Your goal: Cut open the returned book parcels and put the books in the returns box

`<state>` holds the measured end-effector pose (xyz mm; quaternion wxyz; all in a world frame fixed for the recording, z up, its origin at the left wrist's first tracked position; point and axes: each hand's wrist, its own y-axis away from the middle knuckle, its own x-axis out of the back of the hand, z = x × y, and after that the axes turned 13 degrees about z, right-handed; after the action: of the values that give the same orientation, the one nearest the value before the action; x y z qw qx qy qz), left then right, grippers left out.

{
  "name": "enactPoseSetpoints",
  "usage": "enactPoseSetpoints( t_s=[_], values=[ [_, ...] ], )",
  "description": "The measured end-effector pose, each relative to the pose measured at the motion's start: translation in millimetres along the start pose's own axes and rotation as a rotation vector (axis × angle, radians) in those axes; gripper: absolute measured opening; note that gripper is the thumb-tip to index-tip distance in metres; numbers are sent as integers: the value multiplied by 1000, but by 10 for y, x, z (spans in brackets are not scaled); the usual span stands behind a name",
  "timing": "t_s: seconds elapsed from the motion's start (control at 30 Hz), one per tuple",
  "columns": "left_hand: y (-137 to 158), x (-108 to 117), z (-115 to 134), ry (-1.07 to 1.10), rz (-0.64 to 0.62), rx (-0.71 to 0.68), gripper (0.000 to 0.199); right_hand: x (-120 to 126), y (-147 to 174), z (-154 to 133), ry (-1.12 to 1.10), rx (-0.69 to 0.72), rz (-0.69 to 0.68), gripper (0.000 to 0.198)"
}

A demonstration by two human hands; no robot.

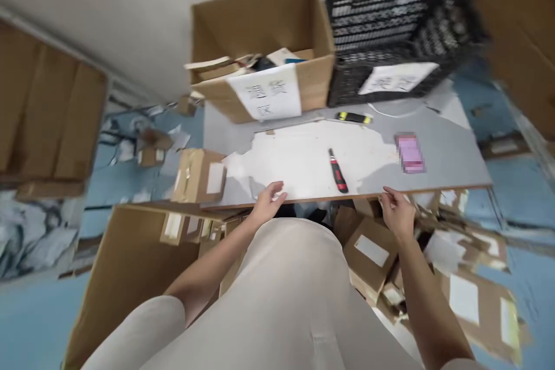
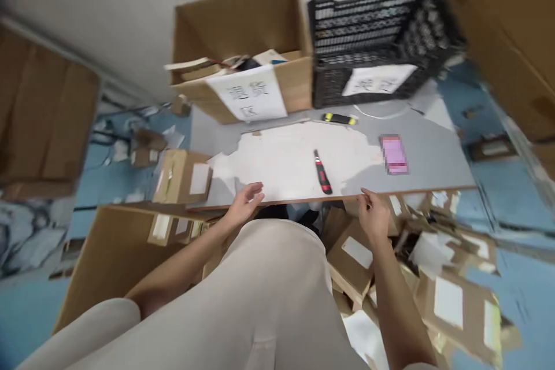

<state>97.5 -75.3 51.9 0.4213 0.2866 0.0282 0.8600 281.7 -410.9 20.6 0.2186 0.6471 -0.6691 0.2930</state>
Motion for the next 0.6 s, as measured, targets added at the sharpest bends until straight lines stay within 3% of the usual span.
enactPoseSetpoints(
  t_s=[0.1, 0.2, 0.3, 0.43, 0.5, 0.6],
  values=[
    [179, 664, -475, 6, 574, 183, 69, -883, -373, -841, 26, 271, -337, 31],
    [153, 1196, -895, 131, 898, 436, 74, -1854, -350, -1805, -25, 458, -633, 33],
    [-105, 1575, -1154, 377, 961, 641, 63, -2795, -71, -2673, -96, 574, -876, 45],
    [-459, 1791, -1270, 710, 1043, 746, 39, -3803, 409, -3497, -139, 588, -1052, 56],
    [-541, 1803, -1292, 814, 1108, 786, 29, -4138, 625, -3742, -177, 516, -1093, 59],
    [-548, 1768, -1332, 876, 1151, 794, 27, -4407, 882, -3905, -189, 443, -1169, 54]
  ],
)
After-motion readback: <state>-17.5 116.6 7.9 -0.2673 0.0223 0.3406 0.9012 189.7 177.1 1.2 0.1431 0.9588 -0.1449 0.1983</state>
